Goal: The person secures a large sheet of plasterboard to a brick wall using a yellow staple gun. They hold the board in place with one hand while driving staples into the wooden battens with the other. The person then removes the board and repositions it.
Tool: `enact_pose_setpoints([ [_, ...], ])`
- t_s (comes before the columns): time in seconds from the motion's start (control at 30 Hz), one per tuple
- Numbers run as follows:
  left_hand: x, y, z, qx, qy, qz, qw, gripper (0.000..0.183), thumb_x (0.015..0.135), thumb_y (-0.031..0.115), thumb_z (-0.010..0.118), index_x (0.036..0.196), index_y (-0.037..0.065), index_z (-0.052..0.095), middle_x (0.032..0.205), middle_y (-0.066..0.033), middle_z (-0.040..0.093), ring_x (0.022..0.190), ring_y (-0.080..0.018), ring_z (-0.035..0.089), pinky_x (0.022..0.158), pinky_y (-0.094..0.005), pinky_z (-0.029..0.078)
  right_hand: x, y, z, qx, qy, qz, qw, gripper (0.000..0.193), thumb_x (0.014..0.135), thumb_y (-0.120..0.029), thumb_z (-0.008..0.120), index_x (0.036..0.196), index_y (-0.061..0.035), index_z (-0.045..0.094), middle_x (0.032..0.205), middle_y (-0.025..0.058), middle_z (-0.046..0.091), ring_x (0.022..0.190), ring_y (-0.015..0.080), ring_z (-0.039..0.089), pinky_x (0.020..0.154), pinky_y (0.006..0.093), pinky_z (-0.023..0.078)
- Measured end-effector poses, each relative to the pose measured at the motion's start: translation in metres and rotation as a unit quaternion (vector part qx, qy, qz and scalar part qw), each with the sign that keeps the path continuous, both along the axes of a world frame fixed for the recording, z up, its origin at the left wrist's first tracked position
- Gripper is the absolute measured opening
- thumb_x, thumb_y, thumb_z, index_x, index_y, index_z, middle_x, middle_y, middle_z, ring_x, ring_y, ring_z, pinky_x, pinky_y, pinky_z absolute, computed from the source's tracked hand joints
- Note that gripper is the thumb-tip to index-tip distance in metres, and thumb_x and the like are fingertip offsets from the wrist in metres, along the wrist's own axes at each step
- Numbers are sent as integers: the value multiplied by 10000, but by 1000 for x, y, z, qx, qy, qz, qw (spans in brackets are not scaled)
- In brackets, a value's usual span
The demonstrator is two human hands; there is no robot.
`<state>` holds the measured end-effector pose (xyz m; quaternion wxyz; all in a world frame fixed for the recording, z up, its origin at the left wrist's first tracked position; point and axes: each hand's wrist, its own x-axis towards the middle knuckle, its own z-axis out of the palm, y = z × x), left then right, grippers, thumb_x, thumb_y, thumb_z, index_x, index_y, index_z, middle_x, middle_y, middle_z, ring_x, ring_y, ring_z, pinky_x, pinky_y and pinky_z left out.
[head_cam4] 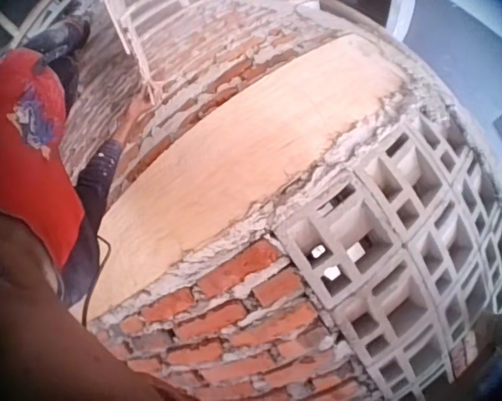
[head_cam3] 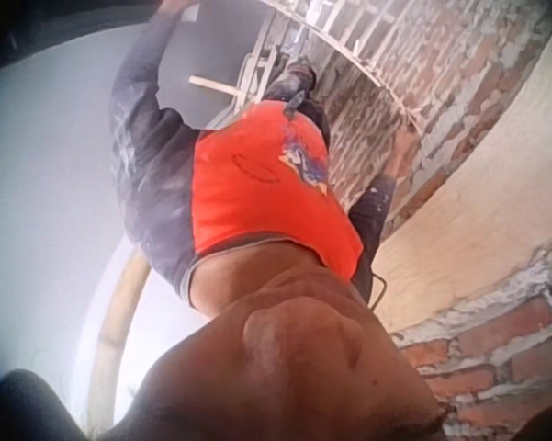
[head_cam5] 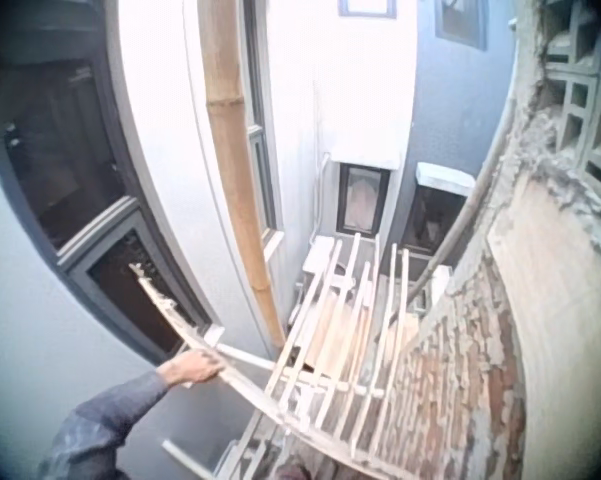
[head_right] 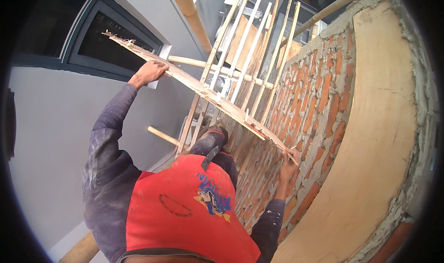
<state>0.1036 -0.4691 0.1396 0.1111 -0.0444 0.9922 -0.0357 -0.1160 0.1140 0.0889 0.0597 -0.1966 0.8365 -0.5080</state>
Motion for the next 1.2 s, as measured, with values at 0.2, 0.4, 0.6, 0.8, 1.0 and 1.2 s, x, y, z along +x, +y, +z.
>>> enact_pose_setpoints([
  [0.2,6,12,12,24,33,-7,999,188,869,258,543,867,76,496,731,-107,616,745,-311,634,650,-419,492,-3,4,7,38,-58,-34,997,185,832,-72,675,927,-79,517,886,16,466,804,124,474,737,290,431],
  [0.4,7,14,24,27,8,-24,999,160,841,219,559,862,75,495,747,-96,613,766,-283,628,657,-393,494,14,13,20,72,12,-25,997,126,811,-43,685,801,-47,559,894,30,463,808,141,478,722,294,435],
  [0.6,13,6,42,17,21,-49,998,210,832,266,572,827,73,490,737,-76,599,768,-269,622,672,-385,498,60,30,49,41,-9,-64,997,205,788,-16,693,960,-39,583,999,63,481,877,166,498,787,319,441],
  [0.8,29,11,81,45,35,-46,997,198,784,200,628,909,73,542,810,-94,616,818,-283,625,721,-384,498,87,31,87,0,60,-94,994,233,769,24,695,955,-22,561,997,75,499,880,165,519,787,292,442],
  [1.0,52,0,105,9,-47,14,999,213,870,271,571,948,78,524,873,-122,626,890,-285,614,742,-392,497,109,16,116,-25,77,-94,992,259,728,56,712,909,-33,550,947,81,514,876,197,533,767,315,464],
  [1.2,81,-9,120,17,-22,-4,1000,212,776,109,643,948,52,533,916,-135,619,923,-318,593,785,-408,490,147,27,149,3,159,-26,987,309,678,61,744,883,-47,539,880,97,537,757,213,559,678,309,485],
])
